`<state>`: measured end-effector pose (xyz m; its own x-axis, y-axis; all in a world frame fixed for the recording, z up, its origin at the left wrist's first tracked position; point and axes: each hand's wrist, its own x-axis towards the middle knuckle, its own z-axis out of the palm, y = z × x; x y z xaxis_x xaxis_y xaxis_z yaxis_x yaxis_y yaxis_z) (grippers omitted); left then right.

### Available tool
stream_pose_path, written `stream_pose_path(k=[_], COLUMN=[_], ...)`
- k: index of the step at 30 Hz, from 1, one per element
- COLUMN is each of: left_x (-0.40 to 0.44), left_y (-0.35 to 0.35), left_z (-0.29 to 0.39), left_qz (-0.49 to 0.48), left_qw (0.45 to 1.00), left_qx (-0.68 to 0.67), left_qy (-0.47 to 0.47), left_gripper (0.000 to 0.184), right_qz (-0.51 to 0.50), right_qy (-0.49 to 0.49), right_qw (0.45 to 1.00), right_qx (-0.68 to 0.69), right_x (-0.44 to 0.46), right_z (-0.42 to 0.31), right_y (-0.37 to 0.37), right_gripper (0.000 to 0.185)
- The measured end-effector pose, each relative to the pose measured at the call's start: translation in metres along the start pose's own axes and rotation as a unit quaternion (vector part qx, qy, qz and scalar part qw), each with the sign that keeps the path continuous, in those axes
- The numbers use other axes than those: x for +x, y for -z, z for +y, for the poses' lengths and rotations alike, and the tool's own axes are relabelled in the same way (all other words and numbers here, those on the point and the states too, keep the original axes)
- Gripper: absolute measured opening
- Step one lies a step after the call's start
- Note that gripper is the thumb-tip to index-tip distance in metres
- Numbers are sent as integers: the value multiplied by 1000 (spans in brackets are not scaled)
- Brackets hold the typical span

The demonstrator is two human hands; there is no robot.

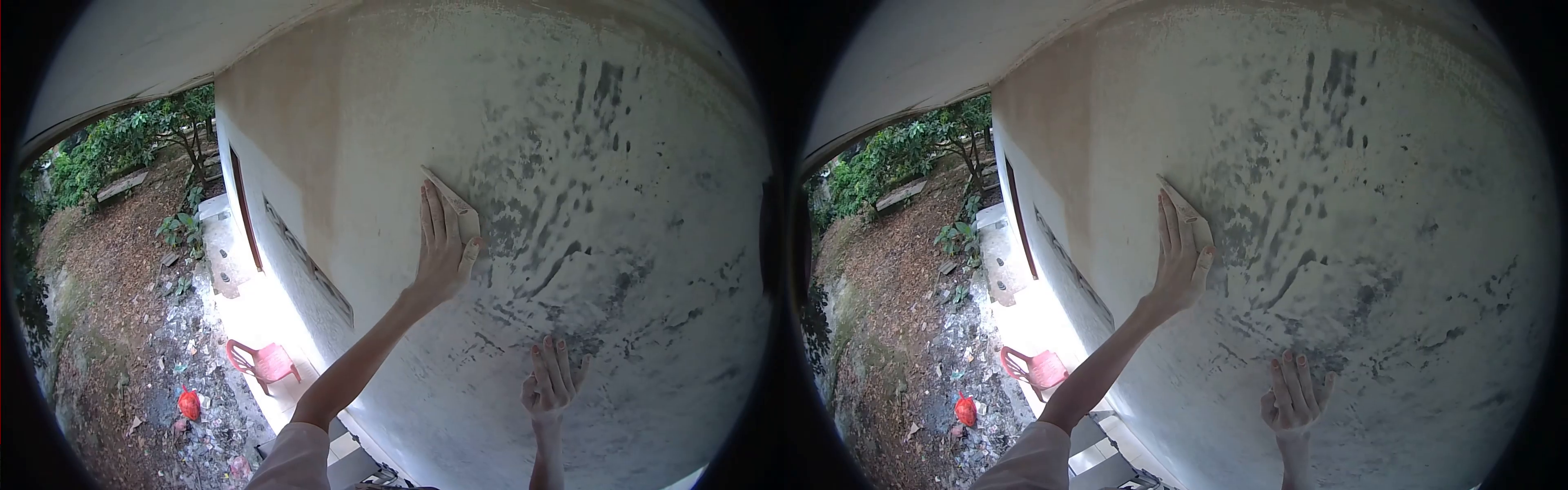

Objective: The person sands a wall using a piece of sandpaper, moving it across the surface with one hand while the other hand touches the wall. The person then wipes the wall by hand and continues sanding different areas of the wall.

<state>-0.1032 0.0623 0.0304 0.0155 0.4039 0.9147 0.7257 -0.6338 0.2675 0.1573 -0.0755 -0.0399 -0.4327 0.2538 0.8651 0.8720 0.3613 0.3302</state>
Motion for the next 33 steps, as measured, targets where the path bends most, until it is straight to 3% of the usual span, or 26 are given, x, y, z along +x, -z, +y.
stream_pose_path(k=[9, 13, 19, 22, 27, 31, 33], left_x=[111, 119, 50, 57, 114, 130, 121], left_y=[44, 51, 11, 17, 42, 57, 53], left_z=[-94, -86, 26, 25, -28, -53, -49], left_qz=[106, 103, 9, 8, 77, 96, 102], left_qw=[977, 956, 996, 997, 986, 970, 970], left_qx=[-45, -107, 11, -6, -40, -143, -150], left_qy=[182, 252, 91, 83, 145, 170, 162], left_gripper=[74, 76, 73, 74, 74, 71, 57], right_qz=[4, 11, 28, 27, 31, 31, 29], right_qy=[-10, -15, -8, -9, 0, 7, 9], right_qw=[999, 998, 996, 996, 996, 995, 995], right_qx=[42, 57, 79, 85, 89, 96, 96], right_x=[3, 2, 0, -2, -1, -1, -1], right_z=[3, 3, 5, 7, 9, 10, 10], right_y=[7, 9, 6, 6, 8, 8, 8], right_gripper=[45, 46, 48, 48, 47, 46, 45])
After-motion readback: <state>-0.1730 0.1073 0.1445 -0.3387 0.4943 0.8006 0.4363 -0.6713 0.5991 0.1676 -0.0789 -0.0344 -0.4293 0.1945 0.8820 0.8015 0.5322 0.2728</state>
